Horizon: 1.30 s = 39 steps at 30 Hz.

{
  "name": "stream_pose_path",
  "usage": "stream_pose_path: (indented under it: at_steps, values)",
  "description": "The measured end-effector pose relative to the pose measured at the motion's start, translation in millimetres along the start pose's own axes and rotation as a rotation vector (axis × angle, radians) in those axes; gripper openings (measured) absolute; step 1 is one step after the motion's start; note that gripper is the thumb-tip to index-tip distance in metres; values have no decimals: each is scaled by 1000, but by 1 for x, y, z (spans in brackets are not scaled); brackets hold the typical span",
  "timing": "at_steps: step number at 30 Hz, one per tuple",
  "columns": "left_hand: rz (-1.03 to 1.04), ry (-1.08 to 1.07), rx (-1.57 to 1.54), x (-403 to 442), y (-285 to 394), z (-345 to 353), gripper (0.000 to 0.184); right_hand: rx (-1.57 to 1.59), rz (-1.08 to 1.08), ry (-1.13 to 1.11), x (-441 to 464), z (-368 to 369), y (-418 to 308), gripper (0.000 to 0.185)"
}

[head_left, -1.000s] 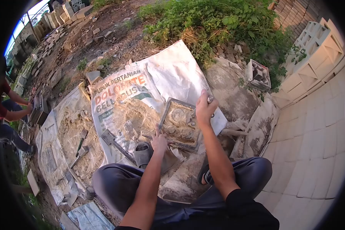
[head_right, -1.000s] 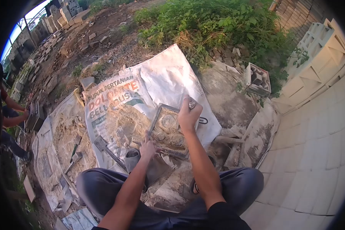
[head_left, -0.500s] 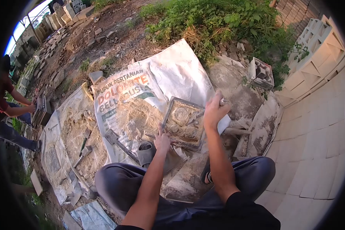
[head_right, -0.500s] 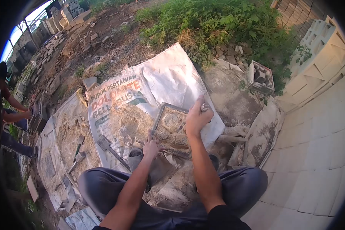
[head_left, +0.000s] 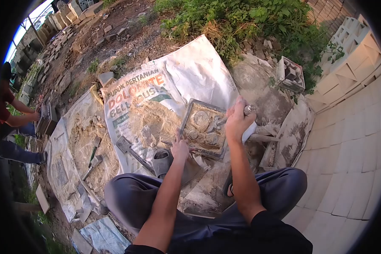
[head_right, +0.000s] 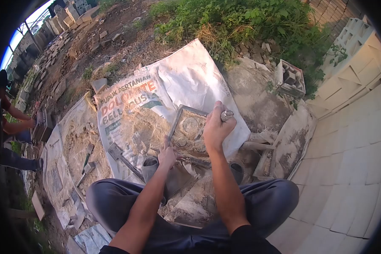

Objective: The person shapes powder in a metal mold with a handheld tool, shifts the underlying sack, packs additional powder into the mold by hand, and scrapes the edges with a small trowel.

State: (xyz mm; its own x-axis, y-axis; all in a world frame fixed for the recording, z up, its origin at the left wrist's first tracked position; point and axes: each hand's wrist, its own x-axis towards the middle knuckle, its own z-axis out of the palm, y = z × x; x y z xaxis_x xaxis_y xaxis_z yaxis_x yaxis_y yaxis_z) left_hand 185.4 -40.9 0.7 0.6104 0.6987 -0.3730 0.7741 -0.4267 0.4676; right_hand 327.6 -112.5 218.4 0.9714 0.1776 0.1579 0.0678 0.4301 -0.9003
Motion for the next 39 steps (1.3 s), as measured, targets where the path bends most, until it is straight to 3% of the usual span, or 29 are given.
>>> stream_pose_path:
  at_steps: [4, 5, 7, 12, 15, 16, 19, 20, 24, 27, 28, 29, 32, 36, 39]
  values:
    - [-9, 13, 27, -4, 4, -4, 47, -230, -10, -70, -19, -27, 82, 34]
    - [-11, 8, 11, -4, 2, -2, 46, -234, -15, -67, -23, -29, 79, 34]
    - [-9, 9, -8, 0, 3, -1, 45, -252, -95, -273, -24, -23, 67, 29]
    - [4, 72, -11, 1, -3, 8, 40, -100, -22, -182, -28, -5, 9, 33]
    - [-17, 22, -41, -3, 2, -1, 40, -98, 2, -279, -35, -26, 48, 33]
    - [-6, 30, -42, -4, 5, -3, 40, -302, -29, -308, -42, -36, 76, 32]
    - [-13, 51, 2, 0, 0, 5, 39, -171, 51, -404, -44, -30, 68, 30]
    - [-83, 26, -269, 5, -8, 15, 38, -139, 109, -363, -45, -29, 60, 30]
    - [-12, 59, -34, -2, -1, 5, 37, -11, 79, -230, -35, -9, 7, 31]
    - [6, 63, 12, -1, -2, 4, 38, 50, 50, -274, -35, -24, 34, 32]
    - [-15, 44, 11, -4, 0, 1, 37, -154, -20, -345, -41, -37, 67, 31]
    - [-32, 34, 4, -4, 6, -3, 37, -150, -33, -351, -42, -41, 73, 31]
    - [-35, 50, 24, -6, 9, -4, 40, -55, 173, -274, -35, -34, 68, 28]
    - [-34, 12, -28, -10, 8, -8, 43, 86, 93, -341, -22, -17, 25, 33]
    - [-40, -12, -51, -8, 5, -7, 43, 107, 111, -466, -17, -24, 49, 33]
